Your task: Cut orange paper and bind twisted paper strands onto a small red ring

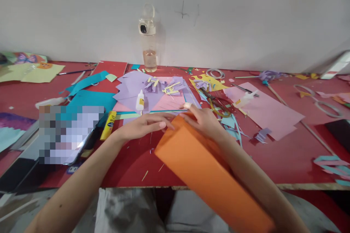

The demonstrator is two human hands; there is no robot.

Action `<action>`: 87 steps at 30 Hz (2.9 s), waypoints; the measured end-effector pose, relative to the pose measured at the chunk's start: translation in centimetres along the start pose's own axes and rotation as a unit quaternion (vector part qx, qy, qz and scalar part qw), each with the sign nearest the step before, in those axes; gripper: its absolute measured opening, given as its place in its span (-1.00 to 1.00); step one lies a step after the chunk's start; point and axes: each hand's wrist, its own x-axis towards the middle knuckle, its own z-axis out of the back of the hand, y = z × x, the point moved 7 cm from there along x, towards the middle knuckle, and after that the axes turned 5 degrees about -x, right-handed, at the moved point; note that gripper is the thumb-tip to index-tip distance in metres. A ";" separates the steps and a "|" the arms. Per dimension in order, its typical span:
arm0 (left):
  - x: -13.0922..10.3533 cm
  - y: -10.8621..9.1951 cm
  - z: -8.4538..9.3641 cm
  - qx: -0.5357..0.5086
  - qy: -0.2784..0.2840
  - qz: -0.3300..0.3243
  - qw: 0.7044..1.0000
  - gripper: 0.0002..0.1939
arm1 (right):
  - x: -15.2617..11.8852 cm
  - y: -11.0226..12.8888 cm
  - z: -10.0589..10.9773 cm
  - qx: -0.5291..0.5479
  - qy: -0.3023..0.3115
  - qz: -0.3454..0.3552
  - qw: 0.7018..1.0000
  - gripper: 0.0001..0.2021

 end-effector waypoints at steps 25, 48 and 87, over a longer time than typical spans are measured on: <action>-0.1 1.8 2.2 0.396 -0.112 0.004 0.911 -0.76 | -0.3 0.6 -2.7 -0.082 0.058 0.084 0.991 -0.53; -0.4 0.8 1.9 0.260 -0.120 0.022 0.958 -0.81 | -0.2 1.7 -3.4 0.155 0.100 0.063 0.981 -0.75; 0.2 1.4 1.5 0.264 -0.114 0.030 0.957 -0.87 | -0.4 2.9 -3.7 0.180 0.117 0.037 0.976 -0.83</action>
